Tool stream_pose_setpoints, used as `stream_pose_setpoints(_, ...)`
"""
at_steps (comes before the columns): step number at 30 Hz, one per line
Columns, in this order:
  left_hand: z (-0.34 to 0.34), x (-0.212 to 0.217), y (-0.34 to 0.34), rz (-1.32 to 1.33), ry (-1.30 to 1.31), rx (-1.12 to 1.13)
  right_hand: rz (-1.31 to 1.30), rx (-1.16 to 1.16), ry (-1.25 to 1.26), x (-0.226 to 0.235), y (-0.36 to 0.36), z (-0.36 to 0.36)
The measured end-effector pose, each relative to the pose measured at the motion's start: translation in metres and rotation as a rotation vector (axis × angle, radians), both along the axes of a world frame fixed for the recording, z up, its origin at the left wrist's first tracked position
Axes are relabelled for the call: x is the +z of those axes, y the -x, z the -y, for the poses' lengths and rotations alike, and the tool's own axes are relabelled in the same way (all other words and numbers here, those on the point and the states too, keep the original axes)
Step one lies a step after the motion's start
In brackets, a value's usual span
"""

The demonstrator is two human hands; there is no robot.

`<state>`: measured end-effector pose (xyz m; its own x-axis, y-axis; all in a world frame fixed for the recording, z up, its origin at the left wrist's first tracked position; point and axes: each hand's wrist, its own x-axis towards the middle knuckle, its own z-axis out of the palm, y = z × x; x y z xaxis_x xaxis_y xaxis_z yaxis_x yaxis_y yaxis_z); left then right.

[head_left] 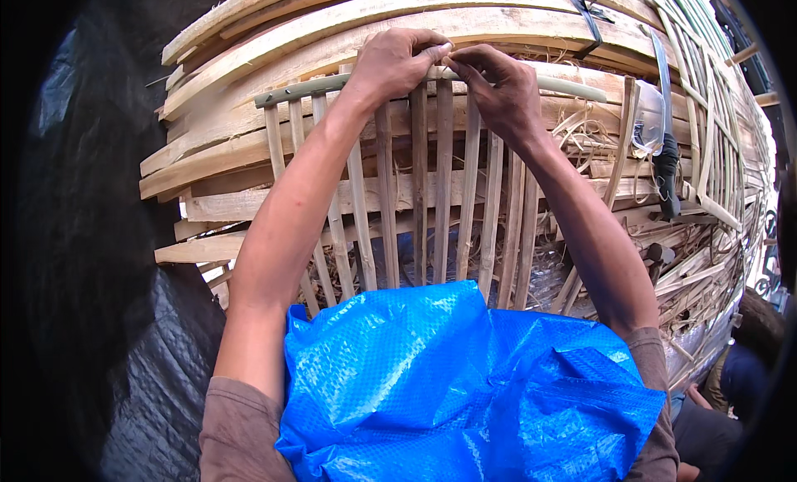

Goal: The person builds a bamboo structure by aligning thin bamboo slats against a crossbeam and hammering nails into them.

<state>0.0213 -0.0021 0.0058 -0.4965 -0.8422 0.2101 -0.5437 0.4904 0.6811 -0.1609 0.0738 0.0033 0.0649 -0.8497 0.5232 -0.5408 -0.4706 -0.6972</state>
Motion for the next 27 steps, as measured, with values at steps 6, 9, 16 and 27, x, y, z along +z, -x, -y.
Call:
stream_pose_setpoints(6,-0.0042,-0.0005,0.0000,-0.043,0.045,-0.007,0.026,-0.022,0.004,0.0009,0.0020,-0.0019)
stream_pose_setpoints(9,-0.0040,0.0021,-0.0011,-0.012,-0.043,-0.010,0.004,-0.014,0.024,0.0025,0.0030,-0.0025)
stream_pose_setpoints(16,-0.0041,-0.0019,-0.0006,-0.025,0.087,-0.045,-0.025,0.011,0.075,0.0052,0.0014,-0.0038)
stream_pose_setpoints(27,-0.0080,0.0006,-0.0015,-0.022,0.025,-0.033,-0.056,0.032,0.108,0.0010,0.0034,-0.0032)
